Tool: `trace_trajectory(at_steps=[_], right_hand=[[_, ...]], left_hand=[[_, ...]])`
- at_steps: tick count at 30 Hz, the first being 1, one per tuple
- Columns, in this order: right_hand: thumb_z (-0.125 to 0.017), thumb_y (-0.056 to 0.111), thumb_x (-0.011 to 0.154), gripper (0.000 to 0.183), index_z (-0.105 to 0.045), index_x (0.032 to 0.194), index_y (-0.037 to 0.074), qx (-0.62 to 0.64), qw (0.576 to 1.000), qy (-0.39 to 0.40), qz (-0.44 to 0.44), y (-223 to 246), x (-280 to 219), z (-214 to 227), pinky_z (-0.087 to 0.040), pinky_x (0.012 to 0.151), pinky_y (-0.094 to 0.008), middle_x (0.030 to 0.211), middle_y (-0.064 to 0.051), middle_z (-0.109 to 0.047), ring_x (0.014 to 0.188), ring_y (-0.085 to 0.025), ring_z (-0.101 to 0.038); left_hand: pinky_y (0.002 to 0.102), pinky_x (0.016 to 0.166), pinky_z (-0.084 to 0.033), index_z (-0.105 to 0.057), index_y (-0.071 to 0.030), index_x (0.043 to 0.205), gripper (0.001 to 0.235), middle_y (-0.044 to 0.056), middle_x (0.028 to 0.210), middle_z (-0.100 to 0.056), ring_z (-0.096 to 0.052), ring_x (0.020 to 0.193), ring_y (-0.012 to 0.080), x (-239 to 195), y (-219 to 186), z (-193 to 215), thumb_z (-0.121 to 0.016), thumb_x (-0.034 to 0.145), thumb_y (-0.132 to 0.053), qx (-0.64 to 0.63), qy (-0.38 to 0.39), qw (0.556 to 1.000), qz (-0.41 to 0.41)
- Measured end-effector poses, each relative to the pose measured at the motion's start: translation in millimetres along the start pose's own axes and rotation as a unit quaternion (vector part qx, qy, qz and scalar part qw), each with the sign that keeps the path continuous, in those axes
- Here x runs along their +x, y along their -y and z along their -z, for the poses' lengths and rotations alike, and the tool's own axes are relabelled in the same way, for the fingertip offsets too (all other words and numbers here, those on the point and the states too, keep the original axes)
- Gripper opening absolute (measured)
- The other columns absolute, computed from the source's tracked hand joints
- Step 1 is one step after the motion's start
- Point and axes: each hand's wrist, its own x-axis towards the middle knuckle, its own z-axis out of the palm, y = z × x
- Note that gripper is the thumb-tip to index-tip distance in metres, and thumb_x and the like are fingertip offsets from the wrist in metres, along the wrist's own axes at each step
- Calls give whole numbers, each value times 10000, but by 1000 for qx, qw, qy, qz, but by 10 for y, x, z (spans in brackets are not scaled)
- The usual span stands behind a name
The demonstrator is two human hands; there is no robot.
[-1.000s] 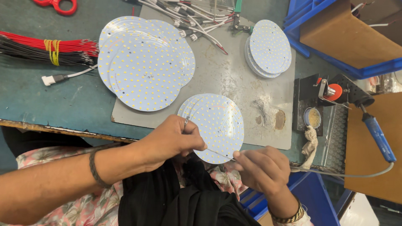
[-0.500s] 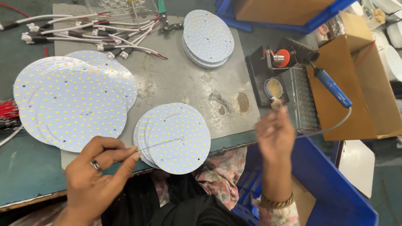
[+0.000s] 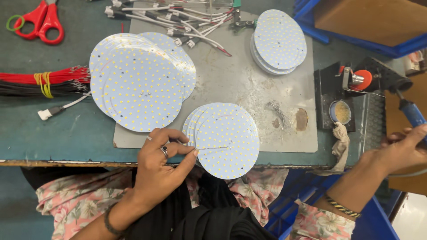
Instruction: The person uses a soldering iron to attach wires to circular LED modules. They repeatedly heat the contact points and apply solder to secure the connections, handling the modules and wires by hand throughout the process.
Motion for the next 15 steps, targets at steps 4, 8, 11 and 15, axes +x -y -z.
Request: trace_trajectory(at_steps=[4, 8, 11, 15], right_hand=[[-677, 280, 1119, 236, -613, 1097, 54, -118, 993, 19, 24, -129, 153, 108, -383, 576, -213, 969, -8, -720, 735, -66, -610], [-622, 226, 1085, 217, -687, 1031, 25, -150, 987, 6, 61, -373, 371, 430, -427, 628, -242, 964, -43, -763, 751, -98, -642], [-549, 180, 1032, 273, -698, 942, -30, -127, 971, -66, 193, -473, 361, 844, -558, 693, -309, 907, -109, -776, 779, -161, -723], [-650, 282, 976, 271, -573, 947, 24, -71, 965, -162, 195, -186, -82, 1088, -422, 523, -274, 709, -88, -621, 599, -146, -568]], left_hand=[[366, 800, -486, -727, -45, 802, 95, 70, 996, -675, -633, 908, 246, -3, 19, -19, -810, 758, -61, 1, -10, 1000, -29], [368, 815, -472, -733, -54, 820, 104, 68, 1004, -678, -632, 905, 241, -3, 53, -57, -817, 763, -78, -3, -9, 999, -42], [383, 850, -455, -735, -65, 828, 109, 67, 1013, -681, -639, 927, 243, -20, 82, -79, -817, 765, -99, -3, -4, 999, -49], [399, 874, -450, -710, -79, 788, 106, 64, 1018, -683, -645, 937, 244, -36, 141, -91, -809, 764, -107, 14, 10, 998, -61]])
